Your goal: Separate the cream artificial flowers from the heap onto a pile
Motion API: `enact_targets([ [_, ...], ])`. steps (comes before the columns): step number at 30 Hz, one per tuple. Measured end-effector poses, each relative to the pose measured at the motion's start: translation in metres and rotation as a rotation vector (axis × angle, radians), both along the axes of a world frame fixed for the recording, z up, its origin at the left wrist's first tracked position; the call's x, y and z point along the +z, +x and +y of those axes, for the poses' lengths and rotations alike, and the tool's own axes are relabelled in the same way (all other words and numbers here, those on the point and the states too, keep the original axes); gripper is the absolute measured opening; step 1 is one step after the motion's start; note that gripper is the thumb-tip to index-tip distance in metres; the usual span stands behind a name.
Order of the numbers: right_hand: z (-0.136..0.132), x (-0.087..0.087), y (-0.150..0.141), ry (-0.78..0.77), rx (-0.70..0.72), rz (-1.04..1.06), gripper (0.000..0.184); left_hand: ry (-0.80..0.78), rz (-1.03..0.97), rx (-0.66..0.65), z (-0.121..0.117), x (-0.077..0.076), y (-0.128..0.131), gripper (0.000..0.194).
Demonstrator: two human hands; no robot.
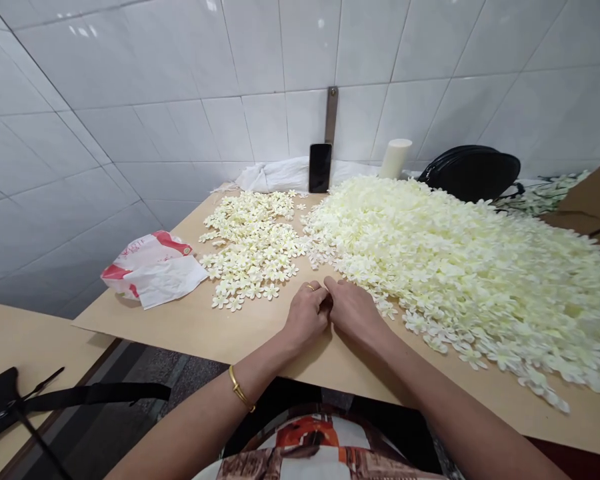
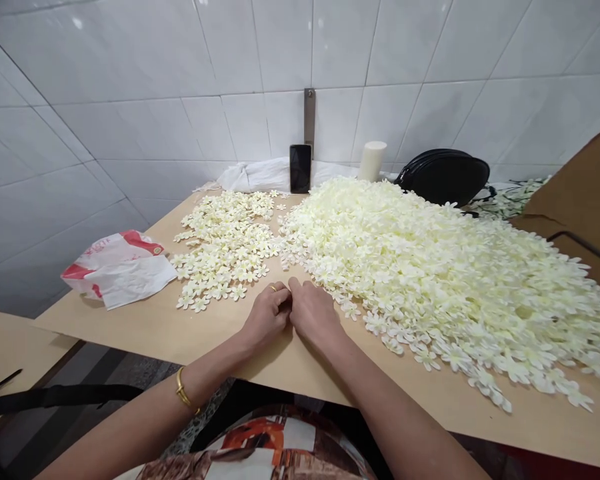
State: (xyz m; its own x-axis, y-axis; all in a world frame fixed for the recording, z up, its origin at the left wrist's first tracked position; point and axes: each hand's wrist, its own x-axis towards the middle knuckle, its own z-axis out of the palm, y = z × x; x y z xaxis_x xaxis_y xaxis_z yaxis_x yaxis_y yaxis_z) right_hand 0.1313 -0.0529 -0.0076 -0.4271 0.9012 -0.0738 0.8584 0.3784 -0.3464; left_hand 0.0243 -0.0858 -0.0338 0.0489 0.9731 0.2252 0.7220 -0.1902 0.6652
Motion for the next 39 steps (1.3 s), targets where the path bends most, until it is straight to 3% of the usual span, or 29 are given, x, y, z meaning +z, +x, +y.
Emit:
enact_targets([
  [4, 0.001, -0.005, 0.01, 0.012, -0.017, 0.07, 0.014, -0.064, -0.004, 0.069, 0.005, 0.005, -0.002, 0.004],
  [9, -0.002, -0.008, 0.01, 0.093, -0.041, 0.04, 0.013, -0.163, 0.114, -0.015, 0.015, 0.014, -0.002, 0.007],
  [12, -0.007, -0.011, 0.012, 0.145, 0.034, 0.027, 0.015, -0.151, 0.142, -0.046, 0.016, 0.014, -0.002, 0.012],
  [15, -0.009, -0.011, 0.022, 0.118, 0.15, 0.223, 0.017, -0.137, 0.103, -0.065, 0.015, 0.012, -0.005, 0.013],
  [18, -0.007, -0.01, 0.034, 0.06, 0.138, 0.427, 0.014, -0.147, 0.091, -0.113, 0.015, 0.013, -0.008, 0.012],
  [21, -0.004, -0.01, 0.039, 0.051, 0.156, 0.453, 0.01, -0.172, 0.105, -0.128, 0.015, 0.018, -0.008, 0.013],
  [28, 0.0, -0.014, 0.034, 0.069, 0.208, 0.481, 0.019, -0.234, 0.163, -0.23, 0.01, 0.025, -0.007, 0.002],
  [35, 0.007, -0.006, 0.029, -0.199, 0.075, 0.533, 0.021, -0.186, 0.157, -0.094, 0.009, 0.006, -0.002, 0.01],
  [39, 0.012, -0.001, 0.032, -0.289, 0.107, 0.511, 0.019, -0.209, -0.051, -0.166, 0.013, 0.006, -0.007, 0.017],
])
